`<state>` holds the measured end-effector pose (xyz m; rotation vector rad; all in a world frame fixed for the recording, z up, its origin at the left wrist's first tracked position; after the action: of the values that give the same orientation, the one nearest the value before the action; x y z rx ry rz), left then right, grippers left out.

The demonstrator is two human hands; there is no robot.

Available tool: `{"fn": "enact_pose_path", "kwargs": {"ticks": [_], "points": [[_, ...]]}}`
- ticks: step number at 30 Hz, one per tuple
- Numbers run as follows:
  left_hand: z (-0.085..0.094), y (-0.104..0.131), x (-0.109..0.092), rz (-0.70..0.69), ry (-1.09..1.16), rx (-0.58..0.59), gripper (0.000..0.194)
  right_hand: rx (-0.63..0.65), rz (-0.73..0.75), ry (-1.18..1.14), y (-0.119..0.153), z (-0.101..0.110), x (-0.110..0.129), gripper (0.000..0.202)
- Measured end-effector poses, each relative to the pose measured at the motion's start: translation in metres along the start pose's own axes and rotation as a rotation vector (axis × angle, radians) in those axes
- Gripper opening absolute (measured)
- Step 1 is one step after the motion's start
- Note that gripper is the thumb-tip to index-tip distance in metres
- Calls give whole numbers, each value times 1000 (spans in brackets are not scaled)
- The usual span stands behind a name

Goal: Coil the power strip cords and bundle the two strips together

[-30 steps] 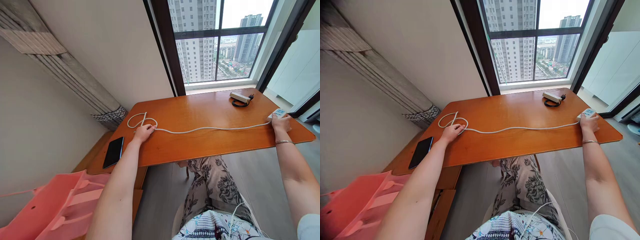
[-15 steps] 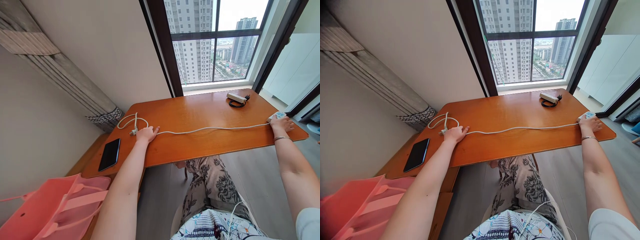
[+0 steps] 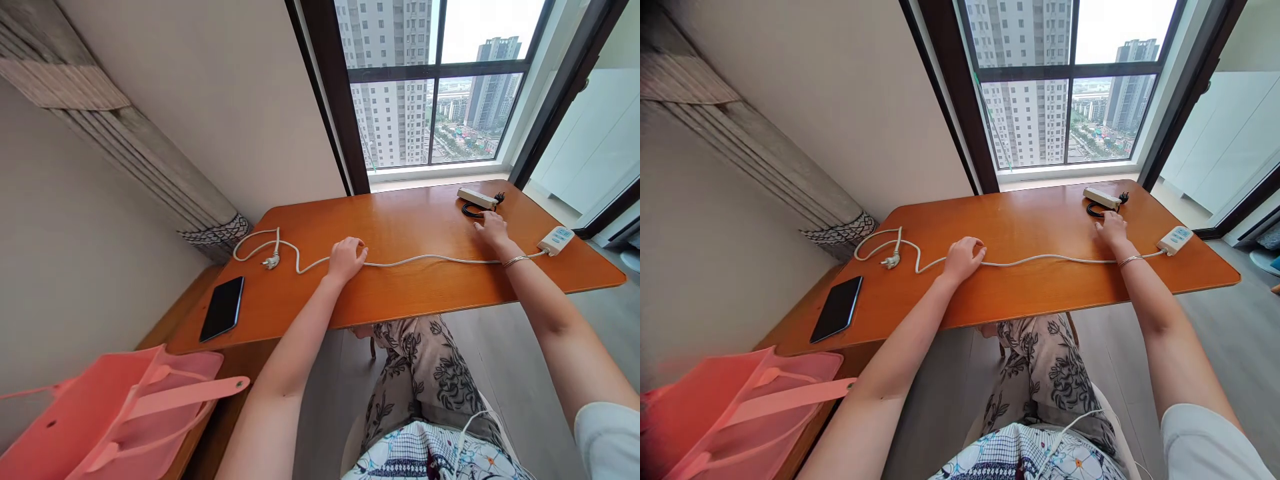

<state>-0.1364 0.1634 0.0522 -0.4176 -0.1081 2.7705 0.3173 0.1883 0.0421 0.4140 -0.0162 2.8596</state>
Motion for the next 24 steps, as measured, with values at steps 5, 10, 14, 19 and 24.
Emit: {"fn": "enact_pose_path", "kwargs": {"ticks": [5, 10, 14, 19, 24], "points": [[-29, -8, -24, -19, 258, -99, 14, 118, -47, 9, -27, -23, 28, 62], [-37, -1, -28, -104, 236, -130, 13, 143, -102, 20, -34, -24, 24, 66], [-35, 1, -24, -78, 300, -137, 14, 99, -117, 8, -28, -20, 26, 52], [-36, 1, -27, -92, 365, -120, 14, 57, -23, -130, -12, -20, 47, 37], [-35, 3, -30, -111, 410, -123, 15, -23, 178, -437, 2, -21, 89, 38]]}}
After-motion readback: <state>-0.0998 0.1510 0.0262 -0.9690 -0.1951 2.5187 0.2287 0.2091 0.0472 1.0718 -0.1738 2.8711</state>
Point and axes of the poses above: each hand's wrist, its own y-axis away from the middle knuckle, its own z-axis out of the back of the hand, x = y × z, the point moved 6 cm from there along -y, towards the middle knuckle, and after that the axes turned 15 degrees about x, right-handed, at the moved point
